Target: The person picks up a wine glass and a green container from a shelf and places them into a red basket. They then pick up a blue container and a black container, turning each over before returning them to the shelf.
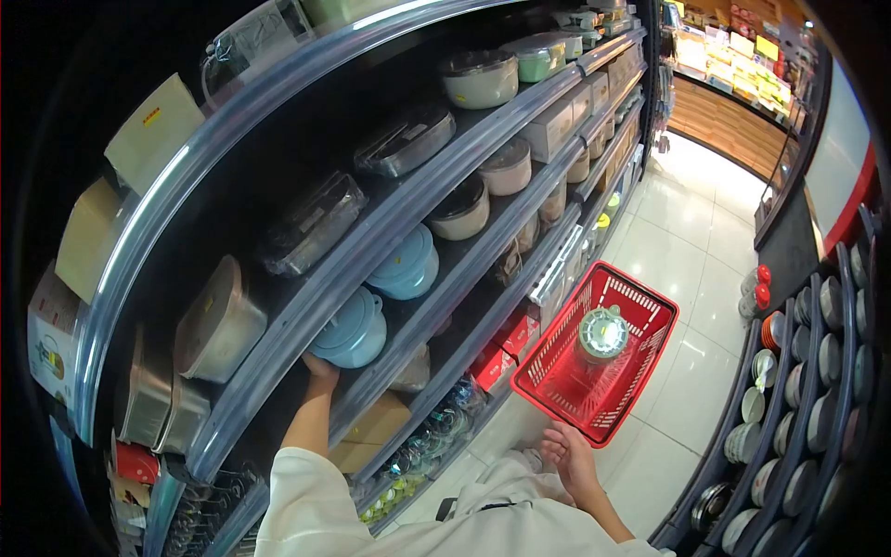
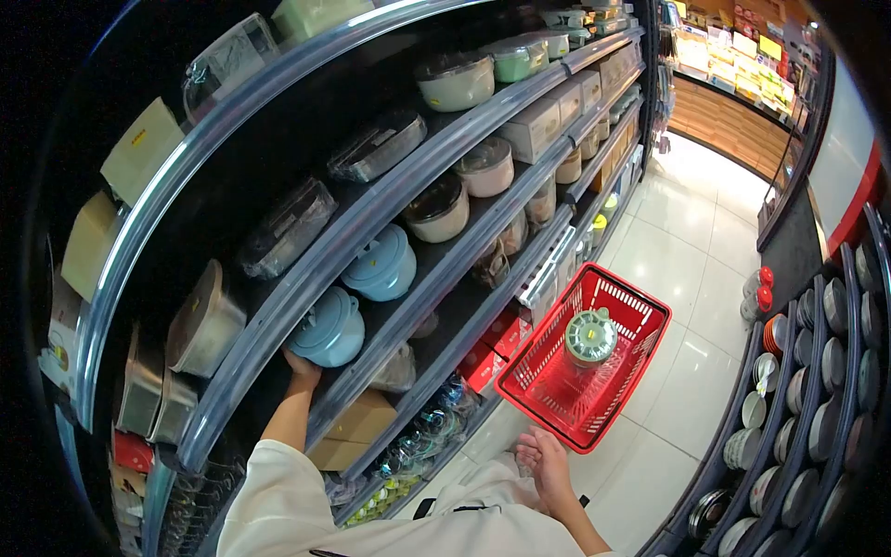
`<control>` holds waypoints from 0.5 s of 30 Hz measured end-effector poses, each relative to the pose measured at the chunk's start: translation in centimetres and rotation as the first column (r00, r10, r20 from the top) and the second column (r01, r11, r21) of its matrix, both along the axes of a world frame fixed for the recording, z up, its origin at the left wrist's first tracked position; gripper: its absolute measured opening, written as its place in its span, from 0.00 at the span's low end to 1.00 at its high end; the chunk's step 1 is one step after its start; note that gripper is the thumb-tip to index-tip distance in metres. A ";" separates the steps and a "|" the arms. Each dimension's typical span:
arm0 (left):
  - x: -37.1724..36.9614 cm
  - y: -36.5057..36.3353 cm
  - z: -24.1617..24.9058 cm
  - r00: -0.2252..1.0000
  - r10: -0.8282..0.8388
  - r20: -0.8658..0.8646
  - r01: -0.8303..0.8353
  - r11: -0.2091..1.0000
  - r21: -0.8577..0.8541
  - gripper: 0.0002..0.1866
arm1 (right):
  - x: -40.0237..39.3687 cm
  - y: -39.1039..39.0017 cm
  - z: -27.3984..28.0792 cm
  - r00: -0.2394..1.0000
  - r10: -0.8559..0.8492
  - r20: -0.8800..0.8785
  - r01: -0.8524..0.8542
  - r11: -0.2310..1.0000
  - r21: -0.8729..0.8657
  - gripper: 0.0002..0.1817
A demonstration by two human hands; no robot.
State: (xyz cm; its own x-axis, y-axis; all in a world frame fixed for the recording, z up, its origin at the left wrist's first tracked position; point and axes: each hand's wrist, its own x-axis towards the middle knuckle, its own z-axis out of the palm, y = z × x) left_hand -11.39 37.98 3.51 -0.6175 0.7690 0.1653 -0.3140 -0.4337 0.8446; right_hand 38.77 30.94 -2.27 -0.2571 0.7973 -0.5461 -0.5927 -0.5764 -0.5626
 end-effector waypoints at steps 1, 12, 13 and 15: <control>-0.2 0.0 -0.1 1.000 0.000 -0.001 0.000 1.000 0.002 0.33 | -0.1 0.1 0.0 1.000 0.000 -0.001 0.000 1.000 0.002 0.18; 0.9 -0.9 1.7 0.987 -0.123 0.104 0.135 0.983 -0.121 0.33 | -1.2 1.0 -0.5 0.999 0.037 -0.001 -0.037 0.999 -0.017 0.19; 0.7 -0.9 1.5 0.987 -0.123 0.104 0.135 0.984 -0.119 0.33 | -1.3 1.1 -0.7 0.999 0.037 -0.001 -0.037 0.999 -0.015 0.19; 0.5 -0.9 1.4 0.986 -0.123 0.113 0.140 0.978 -0.154 0.33 | -1.5 1.3 -1.2 0.999 0.042 -0.003 -0.042 0.999 -0.020 0.18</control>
